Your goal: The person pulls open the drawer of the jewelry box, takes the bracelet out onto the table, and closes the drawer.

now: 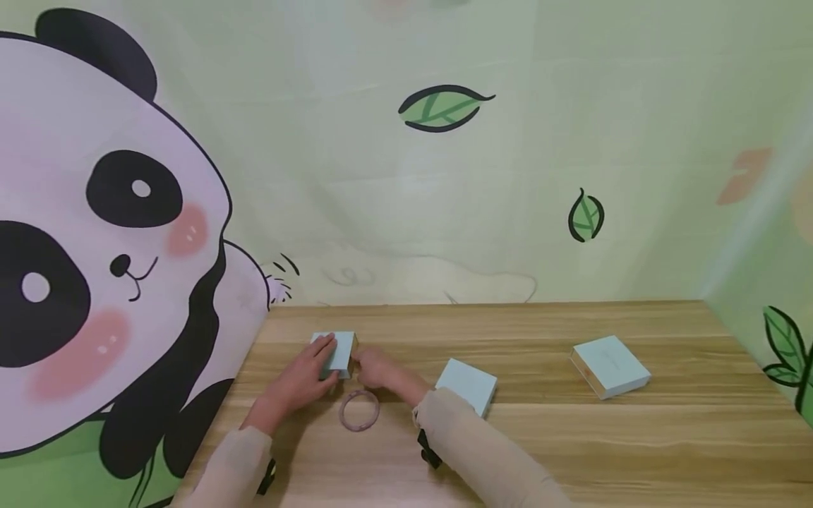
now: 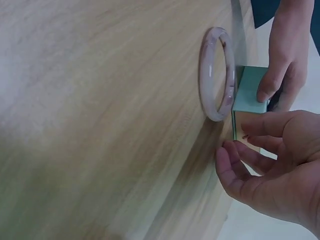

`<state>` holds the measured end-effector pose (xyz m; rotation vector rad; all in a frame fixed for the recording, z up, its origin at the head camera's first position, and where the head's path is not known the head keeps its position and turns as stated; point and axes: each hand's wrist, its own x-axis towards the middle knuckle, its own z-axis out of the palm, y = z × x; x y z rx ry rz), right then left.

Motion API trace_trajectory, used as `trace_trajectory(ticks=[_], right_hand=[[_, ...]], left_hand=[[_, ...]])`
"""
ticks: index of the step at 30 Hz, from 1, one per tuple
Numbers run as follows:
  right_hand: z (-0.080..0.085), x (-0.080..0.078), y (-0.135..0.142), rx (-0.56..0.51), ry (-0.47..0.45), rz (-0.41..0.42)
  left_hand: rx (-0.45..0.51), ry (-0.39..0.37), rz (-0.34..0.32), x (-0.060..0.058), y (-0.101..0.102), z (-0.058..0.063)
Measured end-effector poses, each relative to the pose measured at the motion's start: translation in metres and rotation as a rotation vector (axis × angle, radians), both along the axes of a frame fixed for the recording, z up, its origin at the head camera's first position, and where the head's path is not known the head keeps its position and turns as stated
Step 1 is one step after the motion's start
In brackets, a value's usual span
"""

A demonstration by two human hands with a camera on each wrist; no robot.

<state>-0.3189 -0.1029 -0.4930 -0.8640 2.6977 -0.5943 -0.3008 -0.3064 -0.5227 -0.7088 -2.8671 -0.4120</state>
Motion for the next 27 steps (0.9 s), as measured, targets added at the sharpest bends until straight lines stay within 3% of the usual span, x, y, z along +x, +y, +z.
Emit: trace_trajectory(ticks=[4, 10, 19, 27], right_hand=[[0.004, -0.001, 0.014, -0.004, 0.024, 0.074], [0.016, 0.001, 0.040, -0.064, 0.046, 0.167], [0.033, 0.017, 0.088, -0.075, 0.118, 0.147], [0.037, 0.025, 0.119, -0.095, 0.151, 0.111]], left_hand=[[-0.008, -0.012, -0.006, -0.002, 0.008, 0.001], [-0.041, 0.018, 0.053, -0.003, 0.015, 0.003], [-0.122, -0.023, 0.123, -0.005, 0.023, 0.010], [-0.105, 0.012, 0.107, -0.006, 0.025, 0.008]])
